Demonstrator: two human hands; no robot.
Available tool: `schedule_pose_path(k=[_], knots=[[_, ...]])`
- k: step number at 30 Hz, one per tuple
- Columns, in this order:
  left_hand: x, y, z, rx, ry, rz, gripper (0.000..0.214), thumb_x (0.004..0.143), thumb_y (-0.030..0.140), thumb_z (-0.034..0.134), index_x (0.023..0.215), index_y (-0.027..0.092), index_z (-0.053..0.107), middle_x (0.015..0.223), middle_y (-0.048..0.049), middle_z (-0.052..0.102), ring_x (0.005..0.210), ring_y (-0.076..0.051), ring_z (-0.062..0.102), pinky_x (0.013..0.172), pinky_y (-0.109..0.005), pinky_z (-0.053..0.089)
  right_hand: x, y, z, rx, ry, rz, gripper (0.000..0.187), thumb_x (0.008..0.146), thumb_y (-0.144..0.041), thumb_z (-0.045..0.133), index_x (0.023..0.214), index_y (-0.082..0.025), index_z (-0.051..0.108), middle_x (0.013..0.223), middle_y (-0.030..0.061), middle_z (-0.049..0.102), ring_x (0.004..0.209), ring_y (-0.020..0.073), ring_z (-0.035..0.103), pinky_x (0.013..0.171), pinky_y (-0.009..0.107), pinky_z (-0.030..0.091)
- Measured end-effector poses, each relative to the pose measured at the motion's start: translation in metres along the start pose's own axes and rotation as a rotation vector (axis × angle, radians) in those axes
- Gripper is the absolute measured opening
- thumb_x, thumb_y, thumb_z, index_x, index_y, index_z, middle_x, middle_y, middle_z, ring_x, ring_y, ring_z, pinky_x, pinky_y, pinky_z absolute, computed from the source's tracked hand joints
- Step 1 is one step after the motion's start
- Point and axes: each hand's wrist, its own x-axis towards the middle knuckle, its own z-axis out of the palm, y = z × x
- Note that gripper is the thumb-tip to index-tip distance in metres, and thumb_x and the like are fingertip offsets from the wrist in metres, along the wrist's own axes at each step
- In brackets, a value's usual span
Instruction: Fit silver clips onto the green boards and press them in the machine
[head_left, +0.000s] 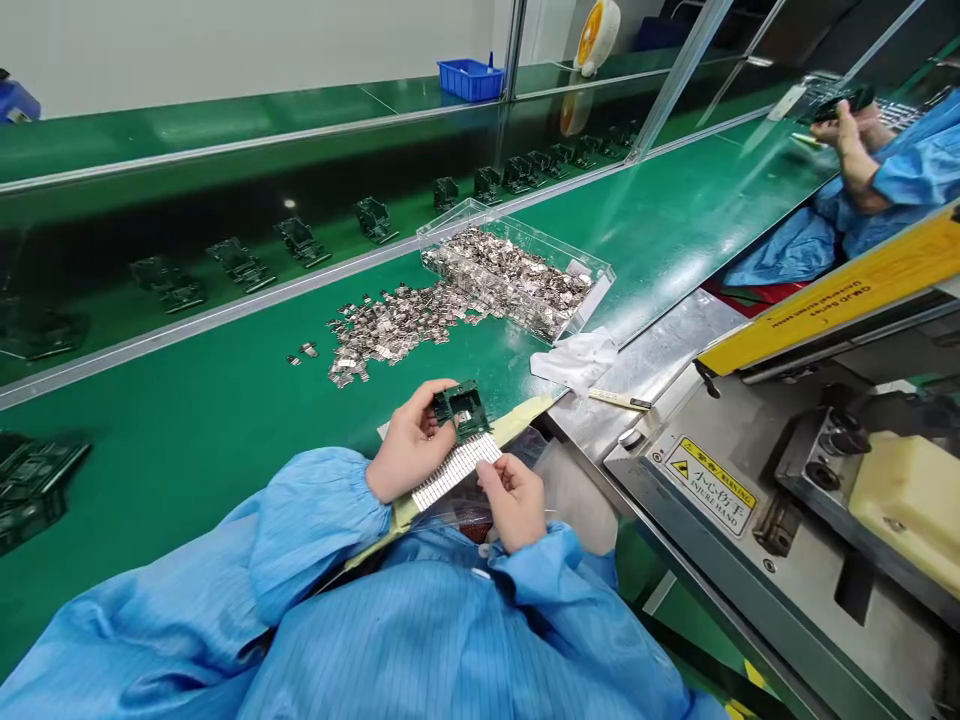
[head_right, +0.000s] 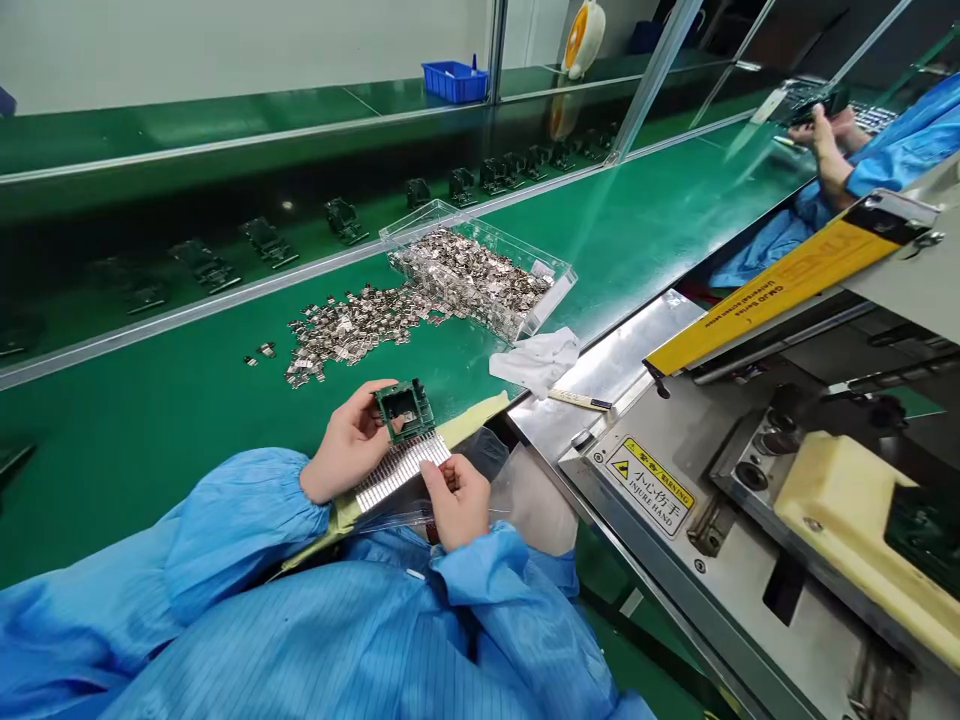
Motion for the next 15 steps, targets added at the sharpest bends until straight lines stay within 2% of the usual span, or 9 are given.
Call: schedule_pose_path(k=[4, 8, 11, 15], knots=[[-0.004, -0.01, 0.001, 0.107, -0.001, 0.016, 0.039, 0.078, 0.015, 0.06, 0.116, 0.017, 0.057, 0.085, -0.002, 0.064, 0.076, -0.014, 0.06, 0.07, -0.023, 0.049, 0.002, 0.009, 0.014, -0.03, 0.074, -0.047, 0.043, 0.089, -0.049, 0.052, 0.058, -0.019, 0.053, 0.052, -0.0011, 0.053, 0.051, 0.013, 0.049, 0.051, 0.025, 0.04], [-0.006, -0.008, 0.0, 0.135, 0.004, -0.009, 0.041, 0.077, 0.012, 0.059, 0.117, 0.018, 0.057, 0.087, -0.0023, 0.065, 0.079, -0.014, 0.061, 0.071, -0.022, 0.049, 0.001, 0.022, 0.014, -0.082, 0.093, -0.123, 0.044, 0.092, -0.048, 0.045, 0.06, -0.02, 0.053, 0.055, 0.0003, 0.054, 0.055, 0.0151, 0.052, 0.055, 0.027, 0.042], [-0.005, -0.006, 0.001, 0.134, 0.017, -0.027, 0.041, 0.077, 0.013, 0.059, 0.117, 0.017, 0.057, 0.088, -0.003, 0.066, 0.081, -0.015, 0.063, 0.072, -0.023, 0.051, 0.0, 0.027, 0.01, -0.138, 0.037, -0.174, 0.044, 0.092, -0.049, 0.041, 0.063, -0.021, 0.057, 0.06, 0.0023, 0.058, 0.057, 0.0165, 0.054, 0.057, 0.029, 0.044], [-0.005, -0.006, 0.001, 0.116, 0.02, -0.04, 0.041, 0.077, 0.014, 0.06, 0.118, 0.018, 0.057, 0.089, -0.0032, 0.066, 0.081, -0.015, 0.064, 0.073, -0.023, 0.052, 0.005, 0.03, -0.002, -0.215, -0.12, -0.193, 0.042, 0.092, -0.046, 0.043, 0.063, -0.021, 0.061, 0.061, 0.0031, 0.062, 0.057, 0.017, 0.057, 0.057, 0.029, 0.046]])
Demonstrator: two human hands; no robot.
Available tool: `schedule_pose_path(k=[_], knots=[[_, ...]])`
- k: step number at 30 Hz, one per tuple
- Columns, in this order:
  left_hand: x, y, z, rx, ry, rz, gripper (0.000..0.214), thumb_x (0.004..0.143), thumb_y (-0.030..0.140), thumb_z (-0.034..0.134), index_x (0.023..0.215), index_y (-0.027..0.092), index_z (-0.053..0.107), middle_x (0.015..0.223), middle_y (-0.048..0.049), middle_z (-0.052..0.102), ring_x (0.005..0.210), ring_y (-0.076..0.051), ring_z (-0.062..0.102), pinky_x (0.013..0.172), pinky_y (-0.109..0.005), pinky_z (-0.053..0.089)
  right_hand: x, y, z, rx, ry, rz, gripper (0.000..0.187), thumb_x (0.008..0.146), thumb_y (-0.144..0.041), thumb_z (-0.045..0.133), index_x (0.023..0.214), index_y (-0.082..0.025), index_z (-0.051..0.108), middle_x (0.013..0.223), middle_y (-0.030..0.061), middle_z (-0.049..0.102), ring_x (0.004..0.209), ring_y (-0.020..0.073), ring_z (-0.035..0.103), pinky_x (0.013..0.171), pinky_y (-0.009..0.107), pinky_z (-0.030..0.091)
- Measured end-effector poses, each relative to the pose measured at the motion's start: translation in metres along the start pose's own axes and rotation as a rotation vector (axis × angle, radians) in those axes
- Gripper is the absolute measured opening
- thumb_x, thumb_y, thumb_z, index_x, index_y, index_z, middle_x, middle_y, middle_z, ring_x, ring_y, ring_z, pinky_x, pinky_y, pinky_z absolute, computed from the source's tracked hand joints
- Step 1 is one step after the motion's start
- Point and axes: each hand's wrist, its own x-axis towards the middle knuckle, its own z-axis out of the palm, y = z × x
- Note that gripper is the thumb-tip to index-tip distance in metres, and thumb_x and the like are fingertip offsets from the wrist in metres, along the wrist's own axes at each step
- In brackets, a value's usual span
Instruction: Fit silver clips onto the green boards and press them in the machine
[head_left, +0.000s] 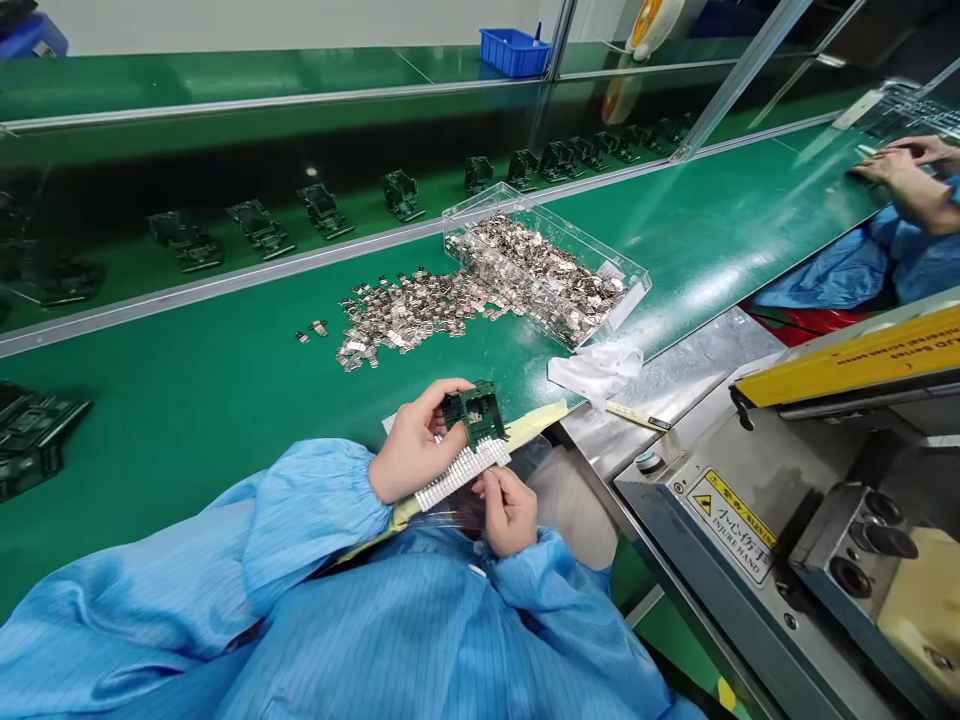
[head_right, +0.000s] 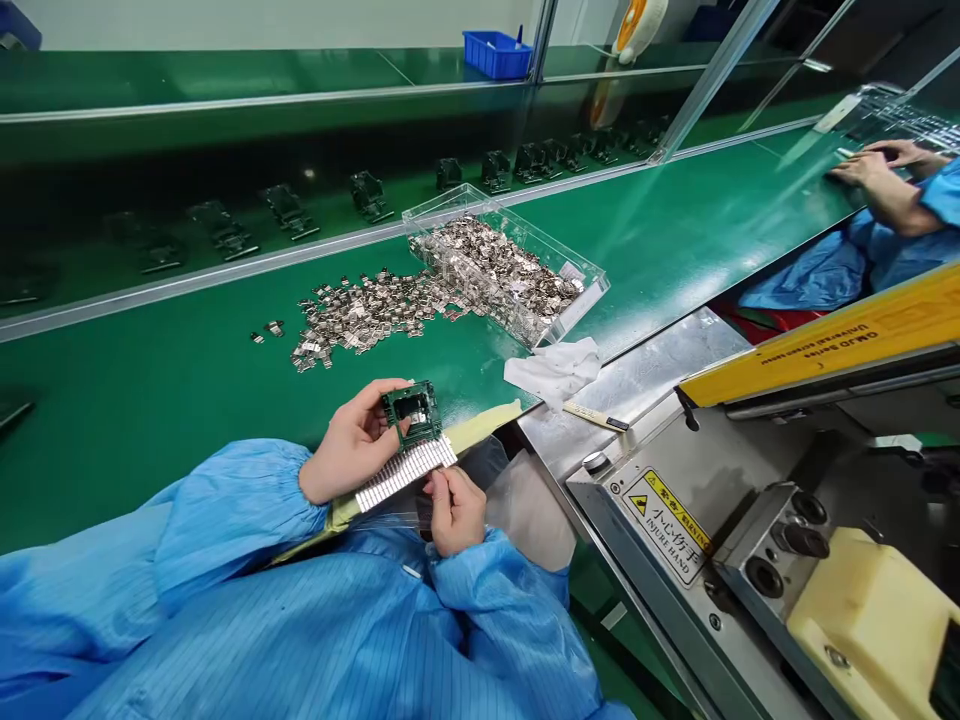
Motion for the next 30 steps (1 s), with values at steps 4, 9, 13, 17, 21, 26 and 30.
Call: schedule_pose_path(k=[4, 9, 13, 17, 21, 26, 30], knots=[[0.0, -0.001, -0.001, -0.078, -0.017, 0.024, 0.036, 0.08, 0.017, 0.06, 0.117, 0.018, 0.057, 0.089, -0.0029, 0.064, 0.078, -0.013, 0.062, 0.071, -0.022, 0.052, 0.004, 0.005, -0.016, -0.075, -0.139, 0.029, 0.029, 0.084, -0.038, 0.059, 0.06, -0.023, 0.067, 0.051, -0.0003, 0.063, 0.043, 0.0156, 0.054, 0.043, 0.026, 0.042], [-0.007, 0.004, -0.003, -0.309, -0.068, -0.014, 0.037, 0.086, 0.029, 0.06, 0.121, 0.018, 0.052, 0.096, -0.005, 0.061, 0.075, -0.012, 0.06, 0.066, -0.022, 0.054, 0.001, -0.025, -0.044, -0.138, -0.068, 0.067, 0.015, 0.079, -0.036, 0.069, 0.073, -0.024, 0.074, 0.059, 0.0009, 0.069, 0.047, 0.0182, 0.061, 0.047, 0.028, 0.048], [-0.019, 0.01, -0.001, -0.371, -0.128, -0.034, 0.036, 0.088, 0.033, 0.058, 0.121, 0.02, 0.052, 0.101, -0.0063, 0.061, 0.076, -0.012, 0.061, 0.068, -0.022, 0.054, -0.001, -0.075, -0.058, -0.017, -0.021, 0.028, 0.015, 0.088, -0.03, 0.062, 0.095, -0.023, 0.073, 0.078, 0.0035, 0.073, 0.064, 0.0193, 0.068, 0.061, 0.03, 0.055], [-0.028, 0.014, 0.001, -0.396, -0.215, 0.004, 0.034, 0.091, 0.03, 0.054, 0.123, 0.022, 0.048, 0.096, -0.005, 0.063, 0.078, -0.013, 0.063, 0.072, -0.024, 0.055, 0.008, -0.102, -0.05, 0.05, 0.082, -0.224, 0.014, 0.084, -0.018, 0.064, 0.09, -0.026, 0.073, 0.089, 0.004, 0.067, 0.081, 0.0199, 0.065, 0.073, 0.033, 0.053], [-0.034, 0.018, 0.001, -0.326, -0.25, 0.082, 0.033, 0.093, 0.025, 0.05, 0.125, 0.021, 0.046, 0.105, -0.008, 0.064, 0.082, -0.015, 0.066, 0.072, -0.024, 0.056, 0.014, -0.101, -0.033, 0.015, 0.18, -0.232, 0.008, 0.08, -0.019, 0.068, 0.083, -0.025, 0.073, 0.093, 0.0053, 0.058, 0.09, 0.021, 0.059, 0.078, 0.035, 0.05], [-0.038, 0.023, -0.002, -0.188, -0.262, 0.2, 0.033, 0.092, 0.019, 0.047, 0.125, 0.022, 0.046, 0.107, -0.0084, 0.065, 0.086, -0.016, 0.067, 0.072, -0.024, 0.055, 0.009, -0.1, -0.03, -0.058, 0.212, -0.145, 0.007, 0.079, -0.026, 0.068, 0.073, -0.022, 0.07, 0.095, 0.0062, 0.056, 0.092, 0.0222, 0.057, 0.081, 0.036, 0.049], [-0.037, 0.023, -0.001, -0.082, -0.249, 0.275, 0.035, 0.09, 0.015, 0.047, 0.125, 0.02, 0.047, 0.102, -0.0084, 0.067, 0.082, -0.016, 0.067, 0.072, -0.025, 0.054, 0.009, -0.097, -0.03, 0.019, 0.204, -0.108, 0.013, 0.08, -0.03, 0.066, 0.07, -0.02, 0.065, 0.097, 0.0073, 0.056, 0.09, 0.0219, 0.058, 0.075, 0.034, 0.05]])
